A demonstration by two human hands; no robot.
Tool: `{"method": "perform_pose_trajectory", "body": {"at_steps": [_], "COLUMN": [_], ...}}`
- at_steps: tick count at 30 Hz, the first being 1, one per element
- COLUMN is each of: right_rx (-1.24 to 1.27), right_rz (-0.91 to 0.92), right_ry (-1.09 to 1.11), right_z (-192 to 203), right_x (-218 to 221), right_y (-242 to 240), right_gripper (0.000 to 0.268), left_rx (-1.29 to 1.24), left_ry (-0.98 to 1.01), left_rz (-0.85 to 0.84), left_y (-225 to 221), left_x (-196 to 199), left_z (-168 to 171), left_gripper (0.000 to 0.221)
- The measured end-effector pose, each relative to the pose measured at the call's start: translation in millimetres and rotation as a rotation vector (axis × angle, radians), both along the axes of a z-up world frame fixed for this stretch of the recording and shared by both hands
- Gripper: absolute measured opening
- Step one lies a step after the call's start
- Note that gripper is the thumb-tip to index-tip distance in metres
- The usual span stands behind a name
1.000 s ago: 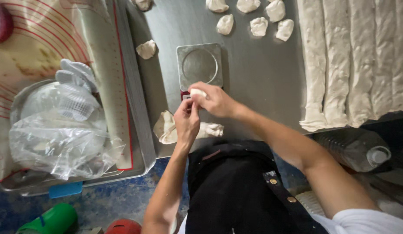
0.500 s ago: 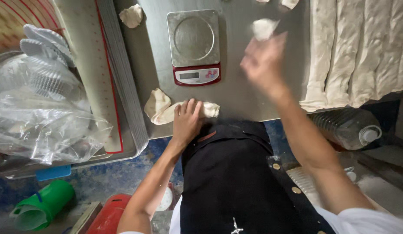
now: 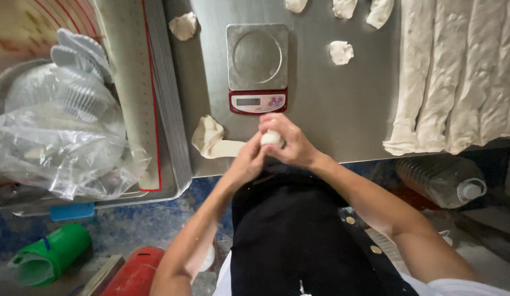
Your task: The person divides long strips of dough into smaller portions by hand, weighing each piece on a digital scale and arranging the weighed portions into rows on a metal work surface.
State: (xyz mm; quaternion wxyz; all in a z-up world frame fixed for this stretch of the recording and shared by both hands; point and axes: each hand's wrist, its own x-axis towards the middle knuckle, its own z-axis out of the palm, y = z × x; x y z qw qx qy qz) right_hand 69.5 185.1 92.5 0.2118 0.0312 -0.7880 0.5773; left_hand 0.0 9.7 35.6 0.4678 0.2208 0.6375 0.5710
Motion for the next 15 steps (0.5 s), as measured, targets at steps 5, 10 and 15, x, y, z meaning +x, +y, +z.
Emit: {"method": "perform_pose_trajectory", "body": {"at_steps": [5,10,15], "right_rx": [0.008,-0.011,-0.446], "right_rz": [-0.423,-0.495,-0.104], "right_ry": [-0.418,-0.453,-0.88], "right_z": [-25.8,-56.5,-31.7], "right_x": [-10.9,-1.1,4.0], "right_y": [-3.0,-16.4,6.5], "right_gripper": [0.021,0.021,0.018], "left_rx": [-0.093,-0.486,-0.528], "left_ry": [0.054,1.246,1.111], "left_rz": [0.145,0.156,-0.123], "left_y": [36.2,58.2,41.8], "left_x": [8.0,17.2,5.9], "left_z": [49.1,24.4,-43.4], "left_gripper": [0.024,0.045,0.005]}}
